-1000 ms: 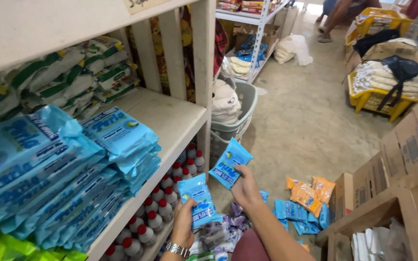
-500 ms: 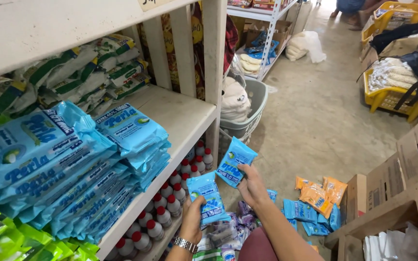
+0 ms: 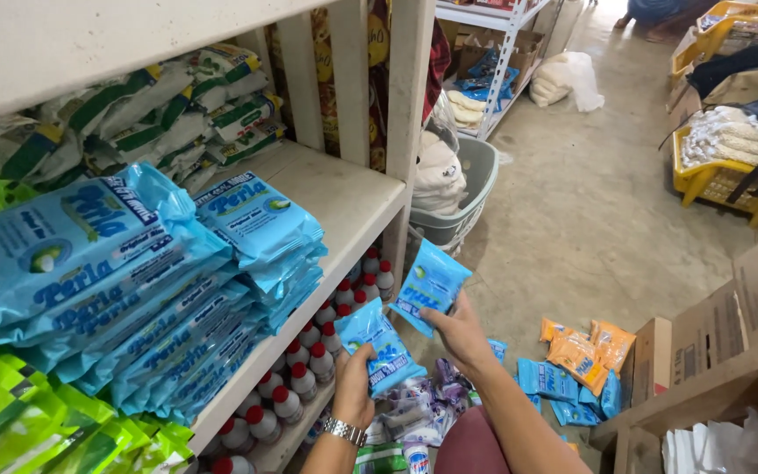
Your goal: Stock and organize various laundry and cleaning detergent packets on shelves and floor areas.
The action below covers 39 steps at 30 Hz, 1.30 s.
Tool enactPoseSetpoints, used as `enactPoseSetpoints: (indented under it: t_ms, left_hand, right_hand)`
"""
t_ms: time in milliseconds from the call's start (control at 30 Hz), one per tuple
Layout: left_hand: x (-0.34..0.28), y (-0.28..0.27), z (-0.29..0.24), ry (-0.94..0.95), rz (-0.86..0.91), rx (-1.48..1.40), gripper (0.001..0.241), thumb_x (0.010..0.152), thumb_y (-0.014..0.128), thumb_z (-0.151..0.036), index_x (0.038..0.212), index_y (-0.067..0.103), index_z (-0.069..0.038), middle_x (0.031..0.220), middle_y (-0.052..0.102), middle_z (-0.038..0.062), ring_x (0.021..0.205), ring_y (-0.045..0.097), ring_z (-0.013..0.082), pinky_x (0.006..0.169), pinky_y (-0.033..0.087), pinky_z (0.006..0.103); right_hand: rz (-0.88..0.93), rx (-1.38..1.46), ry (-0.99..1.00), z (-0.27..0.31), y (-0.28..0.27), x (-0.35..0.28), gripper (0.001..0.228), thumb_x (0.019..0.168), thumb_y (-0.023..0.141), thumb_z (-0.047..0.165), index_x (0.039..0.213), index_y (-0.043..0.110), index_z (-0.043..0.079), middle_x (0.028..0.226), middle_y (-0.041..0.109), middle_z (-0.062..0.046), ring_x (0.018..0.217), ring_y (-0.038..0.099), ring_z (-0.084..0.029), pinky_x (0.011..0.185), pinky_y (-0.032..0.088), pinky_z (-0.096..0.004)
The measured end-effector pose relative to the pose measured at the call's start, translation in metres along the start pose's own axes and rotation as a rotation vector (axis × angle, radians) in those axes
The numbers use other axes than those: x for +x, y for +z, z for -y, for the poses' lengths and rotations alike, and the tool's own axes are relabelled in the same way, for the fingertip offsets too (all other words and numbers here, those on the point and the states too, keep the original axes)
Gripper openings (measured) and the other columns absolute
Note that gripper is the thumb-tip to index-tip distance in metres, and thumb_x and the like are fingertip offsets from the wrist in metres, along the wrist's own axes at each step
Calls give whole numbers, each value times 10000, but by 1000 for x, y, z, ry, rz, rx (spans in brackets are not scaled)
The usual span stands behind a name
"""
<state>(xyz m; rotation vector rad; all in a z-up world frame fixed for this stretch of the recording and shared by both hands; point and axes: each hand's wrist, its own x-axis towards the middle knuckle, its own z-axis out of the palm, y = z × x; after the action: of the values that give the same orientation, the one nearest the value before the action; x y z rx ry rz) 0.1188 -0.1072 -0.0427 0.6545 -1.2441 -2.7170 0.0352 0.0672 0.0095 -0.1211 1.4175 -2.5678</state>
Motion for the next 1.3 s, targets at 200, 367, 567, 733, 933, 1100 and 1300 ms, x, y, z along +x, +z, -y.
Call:
enactPoseSetpoints:
  t_ms: [200, 367, 567, 733, 933, 1100, 1300]
  left_hand:
    - [-7, 6, -15, -52, -66, -2, 191, 875, 568, -45, 1060, 614, -57, 935, 683, 32, 796, 693, 170, 705, 605, 364]
    - [-9, -2, -14, -4, -3, -42, 263, 859, 580, -25, 1117, 629, -38, 993, 708, 52, 826, 710, 183, 721, 611, 357]
    - [-15, -10, -6, -41, -12, 25, 241, 882, 608, -52, 1120, 613, -14, 1000, 710, 75, 844, 720, 189, 733, 625, 358]
    - [-34, 2, -17, -83, 51, 37, 313, 906, 587, -107, 1218, 588, -90, 1058, 723, 66, 916, 731, 187, 779, 618, 362]
    - [-22, -13, 2, -124, 108, -115, 365, 978, 522, -233, 1274, 611, -39, 1130, 731, 81, 978, 721, 212, 816, 600, 376]
    - [-19, -14, 2, -119, 61, -224, 375, 977, 538, -230, 1282, 616, -26, 1159, 732, 98, 985, 734, 221, 838, 600, 380]
    - [-22, -8, -7, -21, -26, -152, 363, 948, 589, -178, 1289, 611, -57, 1190, 730, 108, 999, 742, 231, 821, 622, 388]
  right_hand:
    - [109, -438, -204, 14, -5, -5, 742, 772, 757, -30, 1442, 458, 81, 1198, 693, -70, 1061, 673, -143, 914, 550, -303]
    - [-16, -473, -212, 26, 3, -16, 579, 798, 808, 29, 1319, 556, 41, 1003, 742, -96, 864, 706, -150, 744, 574, -285]
    - [-27, -206, -105, 14, 3, -16, 298, 923, 697, 124, 1201, 646, 32, 1023, 734, -62, 864, 703, -123, 743, 597, -297]
    - [22, -221, 55, -12, 12, -20, 358, 962, 649, 162, 1285, 622, 10, 1037, 699, -60, 894, 669, -142, 767, 575, -328]
    - [192, -623, 10, -29, 24, -30, 716, 874, 662, 146, 1533, 384, 115, 1212, 647, -71, 1059, 608, -159, 905, 512, -301]
    - [251, -1023, -158, -36, 13, -25, 739, 956, 732, 268, 1529, 321, 48, 1310, 612, -88, 1225, 578, -170, 1030, 448, -316]
    - [262, -953, 252, -1, 37, -39, 593, 956, 633, 284, 1516, 516, 127, 1050, 687, -97, 880, 590, -168, 776, 504, -342]
